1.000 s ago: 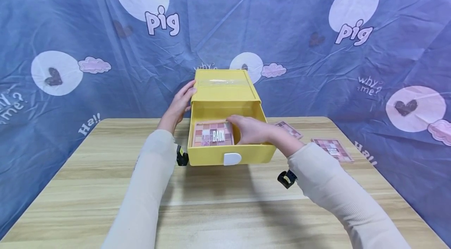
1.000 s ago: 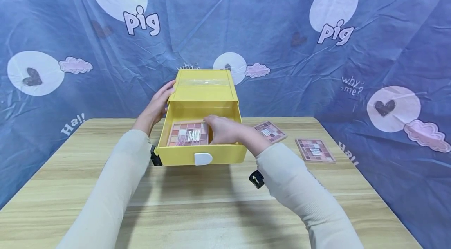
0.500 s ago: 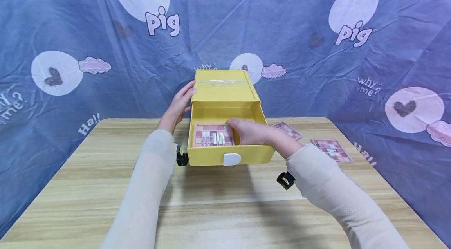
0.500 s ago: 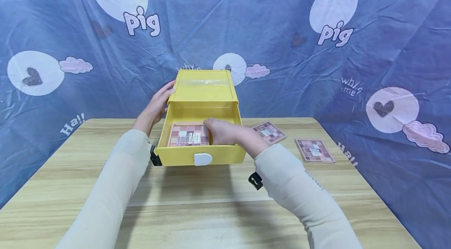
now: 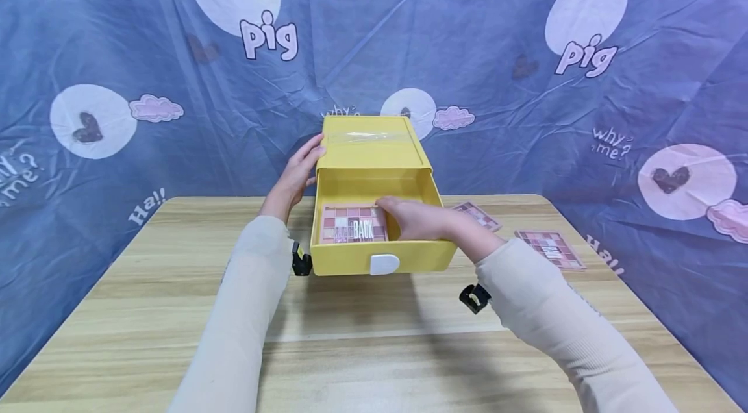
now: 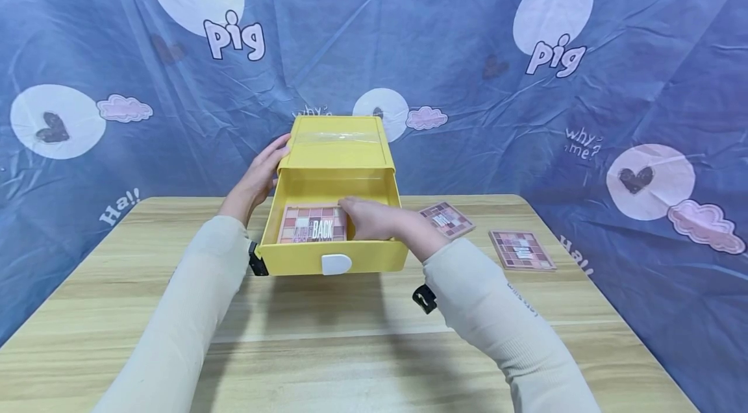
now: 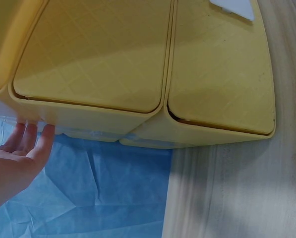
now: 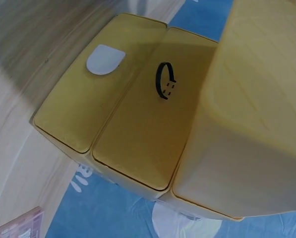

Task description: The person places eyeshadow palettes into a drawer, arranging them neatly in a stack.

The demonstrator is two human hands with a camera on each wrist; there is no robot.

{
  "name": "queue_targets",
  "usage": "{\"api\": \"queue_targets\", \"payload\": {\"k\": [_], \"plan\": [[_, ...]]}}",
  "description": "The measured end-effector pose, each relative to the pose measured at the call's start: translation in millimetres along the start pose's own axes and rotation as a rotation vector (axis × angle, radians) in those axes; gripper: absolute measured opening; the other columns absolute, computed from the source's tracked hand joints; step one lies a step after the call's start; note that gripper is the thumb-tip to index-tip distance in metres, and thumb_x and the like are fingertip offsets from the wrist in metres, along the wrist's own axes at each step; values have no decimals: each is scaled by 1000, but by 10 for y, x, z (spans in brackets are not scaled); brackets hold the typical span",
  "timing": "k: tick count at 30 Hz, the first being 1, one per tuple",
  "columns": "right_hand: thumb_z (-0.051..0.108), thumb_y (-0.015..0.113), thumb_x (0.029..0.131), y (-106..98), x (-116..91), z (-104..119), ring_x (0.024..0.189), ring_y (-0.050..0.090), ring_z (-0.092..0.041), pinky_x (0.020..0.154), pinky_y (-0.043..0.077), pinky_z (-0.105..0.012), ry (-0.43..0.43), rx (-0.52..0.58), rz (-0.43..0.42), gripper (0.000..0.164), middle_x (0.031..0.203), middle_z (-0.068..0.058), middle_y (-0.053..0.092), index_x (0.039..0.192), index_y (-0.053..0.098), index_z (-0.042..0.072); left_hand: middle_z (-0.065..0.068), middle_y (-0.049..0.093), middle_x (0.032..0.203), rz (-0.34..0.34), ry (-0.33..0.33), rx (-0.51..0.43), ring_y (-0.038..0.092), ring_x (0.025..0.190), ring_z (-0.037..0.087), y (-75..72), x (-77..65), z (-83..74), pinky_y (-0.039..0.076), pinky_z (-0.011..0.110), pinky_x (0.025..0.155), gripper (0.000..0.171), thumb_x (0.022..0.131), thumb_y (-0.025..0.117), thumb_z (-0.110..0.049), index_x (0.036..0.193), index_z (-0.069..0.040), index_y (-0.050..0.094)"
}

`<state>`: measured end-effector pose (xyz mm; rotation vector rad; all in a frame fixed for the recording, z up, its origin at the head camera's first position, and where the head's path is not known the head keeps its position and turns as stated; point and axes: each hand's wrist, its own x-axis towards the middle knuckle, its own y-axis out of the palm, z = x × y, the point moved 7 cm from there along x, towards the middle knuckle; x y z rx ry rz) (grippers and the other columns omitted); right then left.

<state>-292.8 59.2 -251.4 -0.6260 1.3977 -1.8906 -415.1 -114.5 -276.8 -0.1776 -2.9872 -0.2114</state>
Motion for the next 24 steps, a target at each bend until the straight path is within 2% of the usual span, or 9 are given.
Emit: {"api": "queue_targets", "payload": {"k": [3,7,13,16,21,24], "plan": [[25,70,71,-68,-30,10,112,39,-28,94,27,-35,36,15,-10,76,125,-20,39,126,31,-9,4,34,133,-2,4,9,29,119,17,2,-8,-6,25,49,90,51,85,51,-28,133,-21,35],[34,70,70,-253,-135,5,120,29,-28,96,22,-36,95,66,-69,87,133,-18,30,133,24,-3,4,34,133,-2,8,12,28,119,17,7,-15,-17,24,49,90,52,85,51,-30,133,-22,35],[45,68,67,-547,-363,-60,120,29,-24,96,22,-35,148,151,-195,90,134,-12,32,135,26,4,4,33,134,-9,10,14,27,120,17,5,-13,-16,23,49,91,52,85,52,-29,133,-22,35],[43,69,68,-650,-471,-125,119,30,-26,96,23,-37,163,162,-255,88,133,-12,32,135,27,5,3,35,133,-15,11,12,28,119,17,1,-10,-13,24,49,90,52,84,52,-29,133,-22,36],[31,70,72,-822,-650,-248,120,29,-28,96,23,-38,167,195,-365,79,134,-12,31,133,29,3,4,32,135,0,2,17,26,121,17,27,-29,-22,24,48,91,53,86,50,-28,135,-20,33],[29,68,74,-914,-788,-382,122,24,-30,97,21,-39,213,229,-431,77,137,-10,27,134,27,4,4,31,135,0,-2,18,25,121,17,31,-24,-5,24,48,91,53,86,50,-28,135,-20,32]]}}
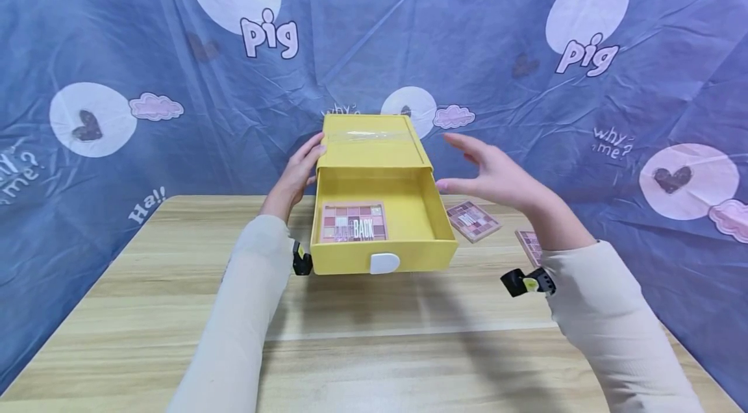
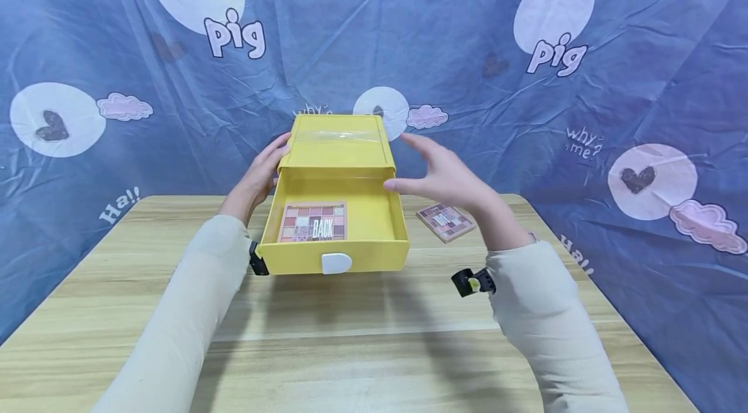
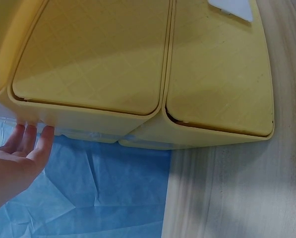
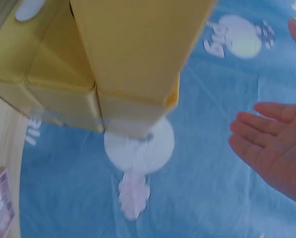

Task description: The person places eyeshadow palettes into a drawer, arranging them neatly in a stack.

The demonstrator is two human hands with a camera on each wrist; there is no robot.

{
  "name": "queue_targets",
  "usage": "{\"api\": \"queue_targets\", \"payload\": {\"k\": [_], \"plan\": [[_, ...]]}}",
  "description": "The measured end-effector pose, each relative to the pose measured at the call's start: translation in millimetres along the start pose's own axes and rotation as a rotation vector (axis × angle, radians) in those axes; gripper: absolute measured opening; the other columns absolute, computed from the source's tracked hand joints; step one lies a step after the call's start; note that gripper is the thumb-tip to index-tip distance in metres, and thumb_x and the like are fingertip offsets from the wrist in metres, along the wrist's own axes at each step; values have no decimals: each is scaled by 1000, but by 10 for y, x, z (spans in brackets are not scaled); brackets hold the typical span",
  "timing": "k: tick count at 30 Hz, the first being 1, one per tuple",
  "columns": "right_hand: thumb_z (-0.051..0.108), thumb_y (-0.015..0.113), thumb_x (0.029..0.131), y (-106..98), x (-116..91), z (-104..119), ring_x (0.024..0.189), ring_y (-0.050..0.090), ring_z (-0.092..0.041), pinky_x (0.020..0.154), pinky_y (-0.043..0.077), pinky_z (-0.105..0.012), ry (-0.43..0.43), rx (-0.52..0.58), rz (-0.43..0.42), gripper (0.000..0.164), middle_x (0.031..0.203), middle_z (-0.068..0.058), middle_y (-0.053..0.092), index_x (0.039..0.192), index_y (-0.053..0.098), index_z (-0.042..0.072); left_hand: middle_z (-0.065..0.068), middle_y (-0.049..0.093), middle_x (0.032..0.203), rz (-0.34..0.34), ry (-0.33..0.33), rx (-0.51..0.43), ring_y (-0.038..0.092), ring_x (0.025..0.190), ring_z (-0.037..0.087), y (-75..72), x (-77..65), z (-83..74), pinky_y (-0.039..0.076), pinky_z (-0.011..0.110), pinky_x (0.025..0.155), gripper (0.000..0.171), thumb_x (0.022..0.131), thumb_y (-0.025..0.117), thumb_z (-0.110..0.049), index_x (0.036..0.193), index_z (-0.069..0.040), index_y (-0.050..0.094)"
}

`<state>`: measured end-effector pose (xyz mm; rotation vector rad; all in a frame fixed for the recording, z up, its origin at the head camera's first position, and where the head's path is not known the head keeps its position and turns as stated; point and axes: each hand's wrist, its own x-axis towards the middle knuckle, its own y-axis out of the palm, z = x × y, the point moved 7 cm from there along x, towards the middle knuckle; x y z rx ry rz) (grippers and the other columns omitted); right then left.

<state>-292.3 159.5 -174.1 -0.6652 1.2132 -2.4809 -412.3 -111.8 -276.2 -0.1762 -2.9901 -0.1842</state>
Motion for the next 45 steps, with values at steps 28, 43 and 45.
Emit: {"api": "queue_targets", "payload": {"k": [28,43,45], "plan": [[48,62,73,107,-256,-1760,124,5,-40,96,11,-51,463,146,-274,105,138,-26,1,136,-7,-1,4,31,135,-8,7,-1,26,121,18,-19,-2,15,24,48,91,53,85,51,-31,134,-21,33],[37,65,74,552,-330,-2236,121,-3,-44,96,6,-50,539,166,-137,108,133,-33,-10,130,-14,-9,1,29,136,-14,14,16,23,123,18,-29,14,9,22,49,92,52,85,51,-32,133,-23,35],[34,66,73,596,-348,-2286,121,-2,-45,96,5,-50,548,172,-132,108,132,-35,-9,130,-14,-10,2,29,136,-12,15,20,23,123,18,-25,10,2,22,49,92,52,85,51,-32,134,-23,34]]}}
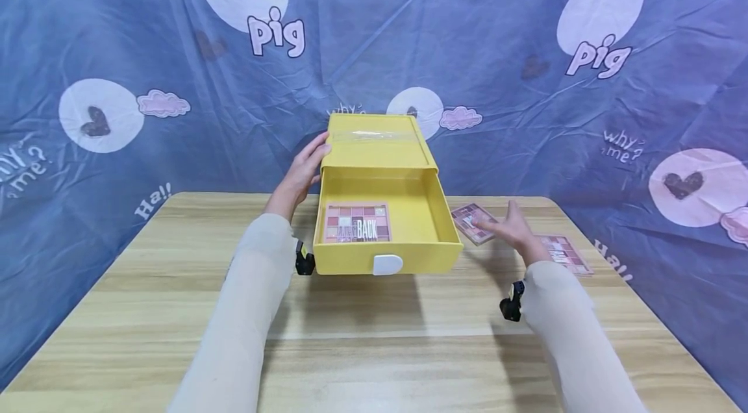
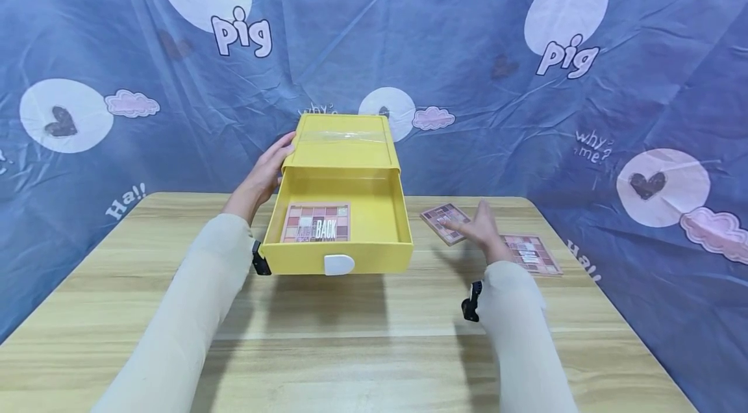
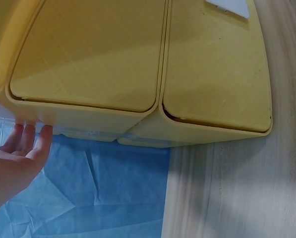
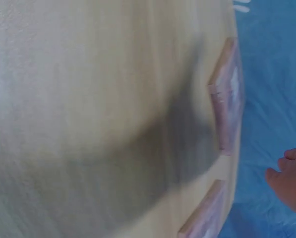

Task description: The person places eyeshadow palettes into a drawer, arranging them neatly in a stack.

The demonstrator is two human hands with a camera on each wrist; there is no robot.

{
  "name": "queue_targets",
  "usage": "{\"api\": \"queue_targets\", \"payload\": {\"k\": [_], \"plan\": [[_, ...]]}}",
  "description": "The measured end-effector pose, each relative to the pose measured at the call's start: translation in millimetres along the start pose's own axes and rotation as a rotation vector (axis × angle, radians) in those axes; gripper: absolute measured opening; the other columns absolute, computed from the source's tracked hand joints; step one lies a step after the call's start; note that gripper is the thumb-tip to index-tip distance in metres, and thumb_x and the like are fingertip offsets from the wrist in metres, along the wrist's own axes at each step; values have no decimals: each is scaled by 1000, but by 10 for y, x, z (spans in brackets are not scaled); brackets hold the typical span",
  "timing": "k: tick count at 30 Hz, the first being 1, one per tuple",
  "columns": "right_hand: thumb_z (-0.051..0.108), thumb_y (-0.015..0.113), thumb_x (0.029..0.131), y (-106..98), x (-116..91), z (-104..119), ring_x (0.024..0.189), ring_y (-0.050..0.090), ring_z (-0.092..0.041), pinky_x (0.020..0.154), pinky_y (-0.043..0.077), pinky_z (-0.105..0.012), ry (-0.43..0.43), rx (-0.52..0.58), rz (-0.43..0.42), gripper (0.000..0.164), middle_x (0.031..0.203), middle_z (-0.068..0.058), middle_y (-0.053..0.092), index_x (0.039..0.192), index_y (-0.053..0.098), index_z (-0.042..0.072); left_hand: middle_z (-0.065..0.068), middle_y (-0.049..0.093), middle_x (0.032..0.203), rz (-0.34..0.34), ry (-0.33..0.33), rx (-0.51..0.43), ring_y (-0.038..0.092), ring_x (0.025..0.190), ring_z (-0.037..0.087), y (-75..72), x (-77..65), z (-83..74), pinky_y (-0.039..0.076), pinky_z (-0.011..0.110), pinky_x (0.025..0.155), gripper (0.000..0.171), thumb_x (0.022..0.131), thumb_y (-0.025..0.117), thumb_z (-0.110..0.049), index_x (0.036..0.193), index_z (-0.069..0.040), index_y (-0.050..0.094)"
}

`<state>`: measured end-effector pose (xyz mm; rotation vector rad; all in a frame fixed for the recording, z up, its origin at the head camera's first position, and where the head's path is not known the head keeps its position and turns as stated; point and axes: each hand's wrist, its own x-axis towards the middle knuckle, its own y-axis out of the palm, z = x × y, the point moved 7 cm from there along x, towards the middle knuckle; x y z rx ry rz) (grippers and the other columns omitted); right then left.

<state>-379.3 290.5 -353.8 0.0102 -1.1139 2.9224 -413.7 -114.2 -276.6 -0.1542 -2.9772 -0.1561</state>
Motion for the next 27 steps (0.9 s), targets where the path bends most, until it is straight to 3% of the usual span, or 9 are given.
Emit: {"api": "queue_targets", "payload": {"k": [4,11,19,27], "plan": [[31,68,72,97,11,-89,120,-1,-48,96,6,-51,28,-2,35,109,130,-38,-8,128,-14,-13,0,30,136,-6,-5,4,24,122,17,-20,-1,-1,23,49,92,52,84,52,-32,133,-23,36],[35,71,68,202,24,-188,116,13,-51,94,13,-53,67,-65,71,111,127,-42,6,128,-6,-17,-2,30,136,4,-7,4,26,122,17,-14,20,-15,25,49,91,52,84,52,-32,133,-24,36],[38,73,64,239,10,-302,98,36,-43,89,26,-51,29,-133,63,97,111,-35,32,120,20,-20,0,32,135,7,-15,-7,27,121,17,-8,9,-19,26,47,91,52,85,51,-31,133,-23,35],[46,69,66,288,27,-461,107,26,-51,90,21,-55,74,-212,103,108,120,-41,20,125,8,-22,1,32,134,8,-6,-9,28,120,17,-13,12,-25,25,48,91,51,85,51,-30,133,-22,36]]}}
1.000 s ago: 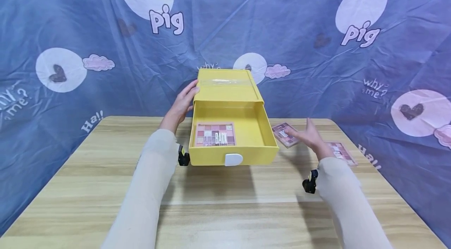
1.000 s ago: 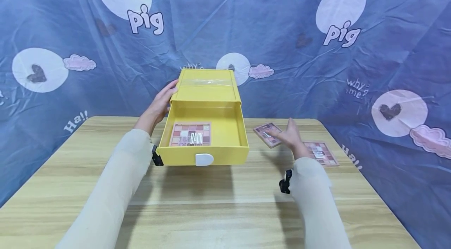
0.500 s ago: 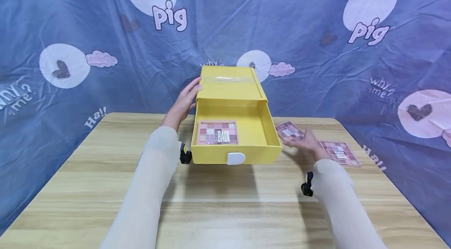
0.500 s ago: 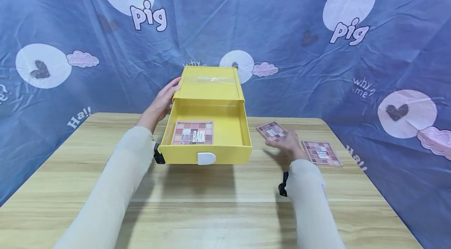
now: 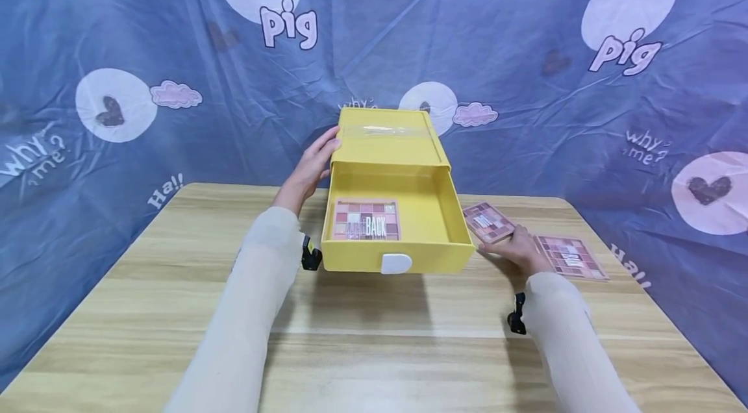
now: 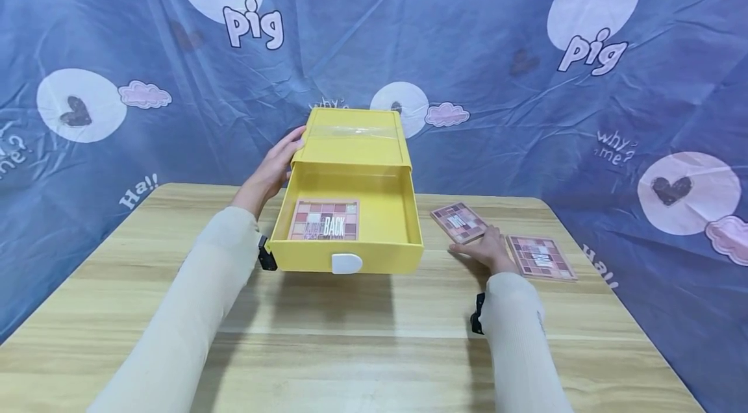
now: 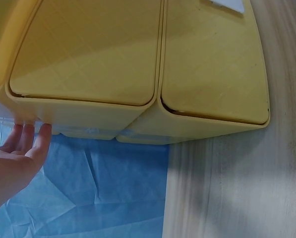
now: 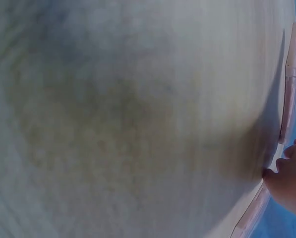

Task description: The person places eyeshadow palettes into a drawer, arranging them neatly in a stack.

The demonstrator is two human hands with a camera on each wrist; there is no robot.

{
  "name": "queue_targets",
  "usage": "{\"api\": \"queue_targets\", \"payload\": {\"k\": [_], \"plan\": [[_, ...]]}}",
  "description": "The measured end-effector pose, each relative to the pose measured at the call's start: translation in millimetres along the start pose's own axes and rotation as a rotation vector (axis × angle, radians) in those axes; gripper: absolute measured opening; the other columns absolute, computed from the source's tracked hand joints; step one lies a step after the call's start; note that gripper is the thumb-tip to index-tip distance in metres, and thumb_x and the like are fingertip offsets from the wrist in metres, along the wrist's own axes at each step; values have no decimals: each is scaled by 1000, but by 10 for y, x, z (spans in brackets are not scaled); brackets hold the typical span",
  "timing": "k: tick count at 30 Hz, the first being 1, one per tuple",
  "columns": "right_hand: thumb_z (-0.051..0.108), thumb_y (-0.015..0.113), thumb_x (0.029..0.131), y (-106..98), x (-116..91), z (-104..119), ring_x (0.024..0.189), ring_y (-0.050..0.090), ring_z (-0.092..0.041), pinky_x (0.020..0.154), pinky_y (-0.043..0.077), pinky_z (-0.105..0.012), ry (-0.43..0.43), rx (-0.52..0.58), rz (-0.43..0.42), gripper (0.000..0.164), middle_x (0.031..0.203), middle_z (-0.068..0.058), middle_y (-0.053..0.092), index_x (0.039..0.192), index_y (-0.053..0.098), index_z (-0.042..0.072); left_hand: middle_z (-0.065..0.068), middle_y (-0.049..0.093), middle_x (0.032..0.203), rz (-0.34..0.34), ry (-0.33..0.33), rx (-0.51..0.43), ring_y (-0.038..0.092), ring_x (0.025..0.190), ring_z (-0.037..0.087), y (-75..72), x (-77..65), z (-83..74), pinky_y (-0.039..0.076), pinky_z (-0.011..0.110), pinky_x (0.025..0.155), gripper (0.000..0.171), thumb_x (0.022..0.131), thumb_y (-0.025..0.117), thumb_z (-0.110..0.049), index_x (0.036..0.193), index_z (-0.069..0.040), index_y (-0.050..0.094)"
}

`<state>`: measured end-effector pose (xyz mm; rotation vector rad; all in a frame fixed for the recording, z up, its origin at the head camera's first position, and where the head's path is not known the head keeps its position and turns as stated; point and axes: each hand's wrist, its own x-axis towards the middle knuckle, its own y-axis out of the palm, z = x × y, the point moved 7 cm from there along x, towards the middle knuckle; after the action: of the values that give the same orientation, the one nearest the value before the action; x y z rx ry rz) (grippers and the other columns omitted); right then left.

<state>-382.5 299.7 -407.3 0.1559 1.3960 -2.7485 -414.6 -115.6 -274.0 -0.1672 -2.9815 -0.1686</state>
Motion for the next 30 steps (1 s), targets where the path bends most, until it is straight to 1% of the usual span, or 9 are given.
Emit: {"api": "queue_targets", "payload": {"k": [4,8,10,12,14,15,18,23,30], "plan": [[49,68,66,14,37,-13,108,24,-50,91,19,-55,10,-12,-5,110,120,-40,19,125,6,-21,2,32,134,1,1,-3,28,120,17,-2,-5,-14,26,47,91,51,85,51,-30,133,-22,36],[50,67,66,20,73,9,109,21,-50,92,18,-54,-9,-44,-26,111,120,-41,19,125,7,-22,2,32,134,2,10,2,29,120,17,-10,-5,-26,27,47,90,51,85,50,-30,133,-22,35],[48,67,67,19,85,16,114,14,-51,94,13,-54,-13,-44,-30,111,125,-41,11,125,3,-22,3,32,134,1,17,5,29,120,17,-13,-3,-27,27,47,90,51,85,50,-30,133,-22,35],[47,66,68,19,85,8,118,3,-50,94,7,-54,-4,-39,-25,113,128,-41,0,126,-3,-21,2,32,134,-1,17,7,29,120,17,-12,1,-21,27,48,90,51,85,51,-31,133,-22,36],[47,66,68,25,79,-12,118,-8,-50,94,1,-54,12,-40,-13,115,128,-40,-11,126,-9,-19,2,32,134,-3,11,12,28,120,17,-9,0,-5,27,47,90,50,85,51,-31,133,-22,36],[47,66,69,30,72,-20,117,-10,-49,94,0,-54,22,-36,-3,116,128,-39,-14,126,-11,-19,1,32,134,-5,6,14,28,120,17,-7,1,6,27,47,90,50,85,51,-31,133,-23,36],[46,67,68,1,84,1,117,-7,-50,94,2,-54,13,-52,-9,116,128,-41,-10,125,-9,-21,1,33,134,-11,5,13,29,119,16,-11,15,5,27,47,90,49,85,51,-31,132,-23,37],[42,68,68,19,92,10,115,7,-52,94,9,-53,1,-47,-25,111,125,-44,4,124,-1,-24,1,33,133,-12,9,15,29,119,16,-18,11,18,28,47,89,50,85,51,-32,132,-23,38],[40,65,72,39,110,0,112,16,-51,94,13,-52,18,-64,-35,103,123,-44,12,122,4,-26,1,34,133,-15,17,12,29,119,17,-14,12,18,28,48,89,49,85,51,-31,132,-22,38]]}}
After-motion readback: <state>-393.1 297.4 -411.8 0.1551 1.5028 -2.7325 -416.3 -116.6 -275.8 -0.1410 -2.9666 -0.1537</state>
